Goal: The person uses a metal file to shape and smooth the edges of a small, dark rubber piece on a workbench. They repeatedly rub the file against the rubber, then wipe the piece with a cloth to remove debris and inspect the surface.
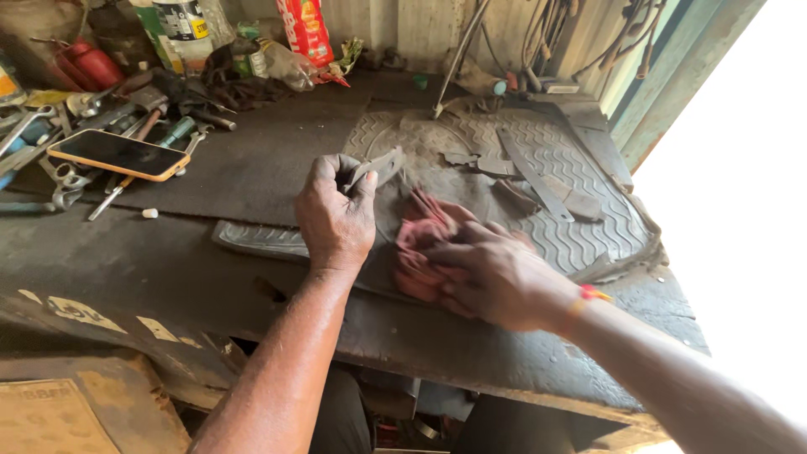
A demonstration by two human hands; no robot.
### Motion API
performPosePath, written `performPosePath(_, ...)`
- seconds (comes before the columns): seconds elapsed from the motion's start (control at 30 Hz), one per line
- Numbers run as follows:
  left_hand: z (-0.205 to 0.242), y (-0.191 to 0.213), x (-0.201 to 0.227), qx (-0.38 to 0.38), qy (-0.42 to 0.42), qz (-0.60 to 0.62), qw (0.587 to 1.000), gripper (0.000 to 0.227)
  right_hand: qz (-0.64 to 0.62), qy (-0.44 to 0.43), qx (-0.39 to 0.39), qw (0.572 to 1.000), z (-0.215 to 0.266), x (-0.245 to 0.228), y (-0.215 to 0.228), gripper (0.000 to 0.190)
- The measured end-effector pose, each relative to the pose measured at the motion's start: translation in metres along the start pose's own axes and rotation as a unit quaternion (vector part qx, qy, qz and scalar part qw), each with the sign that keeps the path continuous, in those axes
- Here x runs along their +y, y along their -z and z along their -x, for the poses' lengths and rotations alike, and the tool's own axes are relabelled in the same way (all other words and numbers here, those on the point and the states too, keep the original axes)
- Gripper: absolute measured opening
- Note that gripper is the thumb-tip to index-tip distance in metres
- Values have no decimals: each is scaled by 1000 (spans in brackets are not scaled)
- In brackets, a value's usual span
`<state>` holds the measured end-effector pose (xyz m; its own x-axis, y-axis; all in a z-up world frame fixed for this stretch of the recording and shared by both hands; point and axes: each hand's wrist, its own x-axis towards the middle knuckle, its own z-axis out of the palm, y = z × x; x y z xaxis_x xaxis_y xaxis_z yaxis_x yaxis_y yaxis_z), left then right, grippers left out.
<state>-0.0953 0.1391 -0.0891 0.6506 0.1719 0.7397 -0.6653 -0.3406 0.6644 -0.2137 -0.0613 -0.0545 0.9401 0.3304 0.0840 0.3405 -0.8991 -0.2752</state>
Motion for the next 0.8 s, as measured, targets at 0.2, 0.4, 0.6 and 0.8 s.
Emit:
performPosePath(0.2,5,-4,-2,-70,49,45,995,22,368,292,-98,877,74,68,39,57)
performPosePath(0.4,11,-15,-15,-115,31,43,992,22,-434,-288,213,826,91,85,97,46)
performPosePath(0.6,4,-17,-16,-108,111,38,987,21,-773,-414,185,444,47,55,110,34)
performPosePath(0.8,5,-22,-23,-56,188,148,969,18,-431,-177,-196,863,19,22,79,52)
